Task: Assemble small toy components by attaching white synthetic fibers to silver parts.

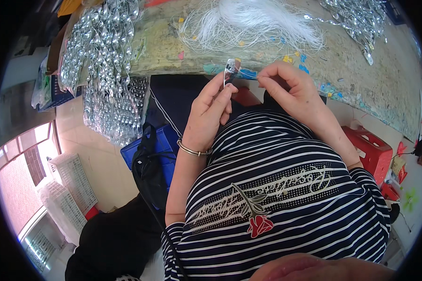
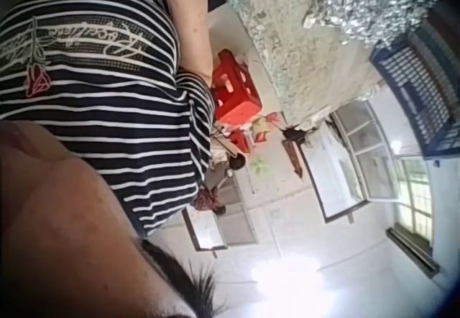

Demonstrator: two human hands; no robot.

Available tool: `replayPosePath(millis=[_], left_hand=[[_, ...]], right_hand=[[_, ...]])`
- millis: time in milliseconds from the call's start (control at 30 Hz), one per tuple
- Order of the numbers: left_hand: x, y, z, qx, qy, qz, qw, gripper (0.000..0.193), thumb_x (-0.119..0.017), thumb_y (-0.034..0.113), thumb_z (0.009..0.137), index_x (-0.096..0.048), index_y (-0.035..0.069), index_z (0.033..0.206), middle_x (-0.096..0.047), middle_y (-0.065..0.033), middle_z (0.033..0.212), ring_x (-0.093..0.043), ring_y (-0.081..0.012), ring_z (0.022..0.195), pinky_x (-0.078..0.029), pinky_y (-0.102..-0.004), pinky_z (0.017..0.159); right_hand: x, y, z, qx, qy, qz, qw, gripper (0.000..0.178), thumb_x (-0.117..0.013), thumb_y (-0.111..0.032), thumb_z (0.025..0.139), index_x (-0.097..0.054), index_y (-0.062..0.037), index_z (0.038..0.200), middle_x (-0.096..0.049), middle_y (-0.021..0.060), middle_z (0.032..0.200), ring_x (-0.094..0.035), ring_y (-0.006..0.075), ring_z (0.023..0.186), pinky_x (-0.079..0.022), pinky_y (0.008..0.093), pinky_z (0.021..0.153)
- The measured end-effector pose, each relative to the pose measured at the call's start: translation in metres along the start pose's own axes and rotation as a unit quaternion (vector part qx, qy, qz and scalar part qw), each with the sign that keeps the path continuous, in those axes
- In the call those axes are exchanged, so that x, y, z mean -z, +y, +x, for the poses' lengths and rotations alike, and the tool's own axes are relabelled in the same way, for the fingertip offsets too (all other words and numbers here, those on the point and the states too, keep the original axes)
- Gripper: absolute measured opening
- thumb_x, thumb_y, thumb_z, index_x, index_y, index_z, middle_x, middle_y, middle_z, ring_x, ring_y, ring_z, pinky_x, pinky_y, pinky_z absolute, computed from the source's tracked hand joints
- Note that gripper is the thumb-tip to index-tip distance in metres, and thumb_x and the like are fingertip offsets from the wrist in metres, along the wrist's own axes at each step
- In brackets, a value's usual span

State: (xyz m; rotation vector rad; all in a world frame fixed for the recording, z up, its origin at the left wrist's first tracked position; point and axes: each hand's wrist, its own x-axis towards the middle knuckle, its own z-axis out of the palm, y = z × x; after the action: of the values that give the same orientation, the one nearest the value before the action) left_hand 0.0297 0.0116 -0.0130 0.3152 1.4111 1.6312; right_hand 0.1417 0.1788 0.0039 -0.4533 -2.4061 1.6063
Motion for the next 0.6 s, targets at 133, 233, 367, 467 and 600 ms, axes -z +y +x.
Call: replayPosePath(millis=[133,233,367,467,600], left_hand=[[-0.001,0.001,0.000,-0.001,-0.004,0.001,1.000,0.039,-0.048,0.009,0.092,-0.043,0.001,0.130,-0.057,-0.0048,0.098,-0.044,-0.0045,0.064,-0.035,-0.0160,0.047],[-0.001,0.001,0.001,0.002,-0.007,0.000,1.000,0.039,-0.048,0.008,0.092,-0.043,0.001,0.130,-0.057,-0.0049,0.098,-0.044,-0.0045,0.064,-0.036,-0.0159,0.048],[-0.001,0.003,-0.001,0.011,0.004,0.018,1.000,0.039,-0.048,0.008,0.092,-0.043,0.000,0.130,-0.056,-0.0041,0.096,-0.044,-0.0042,0.064,-0.036,-0.0158,0.048],[0.001,-0.003,0.000,0.004,-0.022,0.030,0.999,0.040,-0.050,0.010,0.091,-0.044,0.000,0.129,-0.054,-0.0007,0.090,-0.043,-0.0026,0.061,-0.036,-0.0153,0.048],[0.001,-0.002,0.000,-0.023,-0.072,0.043,0.996,0.042,-0.051,0.016,0.092,-0.044,0.009,0.132,-0.049,0.0042,0.076,-0.042,-0.0006,0.061,-0.034,-0.0141,0.048]], right_hand=[[-0.001,0.001,-0.001,-0.028,-0.008,0.017,0.999,0.007,-0.056,-0.008,0.089,-0.057,-0.0017,0.093,-0.058,0.0007,0.084,-0.054,0.0054,0.074,-0.044,0.0189,0.066],[-0.001,0.003,0.000,-0.020,0.000,0.015,1.000,0.008,-0.055,-0.008,0.089,-0.057,-0.0017,0.093,-0.058,0.0006,0.083,-0.054,0.0053,0.074,-0.044,0.0188,0.065],[-0.001,0.006,0.005,-0.006,0.007,0.012,1.000,0.009,-0.055,-0.009,0.089,-0.057,-0.0017,0.094,-0.058,-0.0001,0.082,-0.054,0.0048,0.073,-0.043,0.0185,0.064],[0.001,0.006,0.006,-0.055,0.007,0.027,0.998,0.010,-0.055,-0.011,0.090,-0.058,-0.0034,0.096,-0.058,-0.0015,0.081,-0.052,0.0038,0.071,-0.041,0.0178,0.060],[-0.003,0.011,0.002,-0.059,-0.008,0.030,0.998,0.010,-0.056,-0.012,0.090,-0.058,-0.0054,0.097,-0.058,-0.0030,0.081,-0.049,0.0025,0.067,-0.039,0.0169,0.057]])
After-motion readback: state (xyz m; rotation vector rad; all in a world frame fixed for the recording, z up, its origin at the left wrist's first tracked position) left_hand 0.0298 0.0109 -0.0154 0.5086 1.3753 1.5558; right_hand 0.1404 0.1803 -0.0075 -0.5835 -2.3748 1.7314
